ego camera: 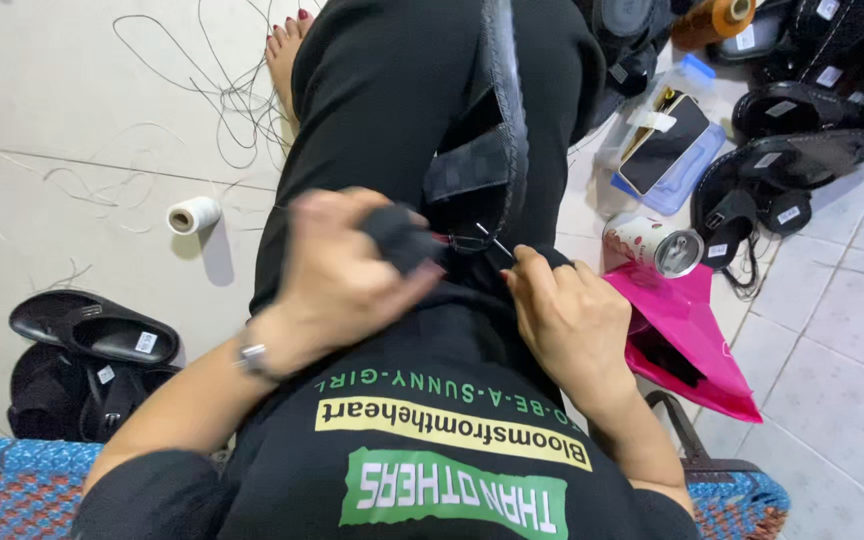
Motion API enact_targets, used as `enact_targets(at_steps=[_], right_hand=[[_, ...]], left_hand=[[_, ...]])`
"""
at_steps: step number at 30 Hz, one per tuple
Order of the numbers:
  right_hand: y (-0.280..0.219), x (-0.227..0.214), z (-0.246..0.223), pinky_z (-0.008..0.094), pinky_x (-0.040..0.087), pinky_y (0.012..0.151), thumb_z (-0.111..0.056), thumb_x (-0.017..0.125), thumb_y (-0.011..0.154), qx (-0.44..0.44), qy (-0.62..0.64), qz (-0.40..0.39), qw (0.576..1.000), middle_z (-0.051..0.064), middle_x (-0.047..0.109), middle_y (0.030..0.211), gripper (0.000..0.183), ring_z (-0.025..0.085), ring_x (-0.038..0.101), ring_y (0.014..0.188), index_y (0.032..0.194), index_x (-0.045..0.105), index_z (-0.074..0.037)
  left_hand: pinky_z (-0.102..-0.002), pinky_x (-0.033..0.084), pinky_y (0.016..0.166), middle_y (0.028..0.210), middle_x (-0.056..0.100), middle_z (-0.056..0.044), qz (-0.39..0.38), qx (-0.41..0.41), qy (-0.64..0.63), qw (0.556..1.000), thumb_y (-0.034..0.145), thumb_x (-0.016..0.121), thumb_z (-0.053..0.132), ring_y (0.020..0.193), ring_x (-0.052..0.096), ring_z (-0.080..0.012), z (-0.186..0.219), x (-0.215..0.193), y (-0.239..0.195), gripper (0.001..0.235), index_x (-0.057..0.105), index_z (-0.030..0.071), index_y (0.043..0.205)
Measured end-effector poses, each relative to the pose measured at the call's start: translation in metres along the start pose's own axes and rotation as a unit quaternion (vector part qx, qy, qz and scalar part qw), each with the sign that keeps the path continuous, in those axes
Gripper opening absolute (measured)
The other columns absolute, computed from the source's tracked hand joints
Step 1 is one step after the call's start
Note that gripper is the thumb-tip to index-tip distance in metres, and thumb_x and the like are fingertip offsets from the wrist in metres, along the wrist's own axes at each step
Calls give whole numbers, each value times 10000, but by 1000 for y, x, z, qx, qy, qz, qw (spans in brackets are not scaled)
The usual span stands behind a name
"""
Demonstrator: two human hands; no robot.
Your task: The person sits on the floor and sews a black shoe using a needle and thread. They repeatedly push the needle through the shoe material and pull the thread to secure the stitches.
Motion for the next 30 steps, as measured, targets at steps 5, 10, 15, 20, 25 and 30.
enact_targets(at_steps=[5,10,15,20,25,30], right_hand=[[-1,-5,1,308,519,572,-361,581,998,4,15,30,999,9,476,585,212,206,600,598,1140,690,-249],[0,11,-1,351,531,631,-307,597,992,2,40,25,999,37,511,623,208,247,628,661,1126,677,-169],[14,10,-5,354,525,558,-227,593,964,4,96,-1,995,28,479,626,232,252,615,604,1189,629,-186],[28,10,-4,296,519,529,-327,595,976,-34,45,-23,998,-29,414,621,233,183,578,553,1199,634,-272],[17,-12,10,384,473,395,-193,577,876,-28,15,-198,980,-17,464,648,526,224,561,465,1369,501,-358],[-25,-2,49,471,407,414,-338,609,942,33,101,-253,962,22,400,653,559,276,486,410,1492,513,-340]], left_hand=[[-455,416,837,714,617,-59,59,299,37,952,880,753,298,1008,618,-320,41,47,-17,269,737,151,655],[-316,498,683,1061,695,-108,-173,41,-449,876,918,691,161,836,622,-212,26,58,-8,204,694,74,1103],[-209,502,539,801,718,-92,-187,-158,-503,829,940,686,61,631,639,-89,-3,73,-15,253,718,34,1190],[-274,585,591,925,773,-216,-161,-229,-385,879,854,803,75,751,710,-151,-26,85,-9,284,738,-41,1104],[-271,597,851,1074,761,-134,-238,-193,-455,836,898,738,66,965,704,-134,-13,94,-6,229,726,24,1123],[-189,478,638,1137,735,-21,-229,-45,-354,905,916,657,-11,664,537,-47,8,82,0,394,663,137,1281]])
Point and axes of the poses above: each hand's wrist, its own y-axis towards the middle knuckle, its own x-axis out of the palm, z = x × y, the point moved 9 cm from there along y, towards the middle knuckle
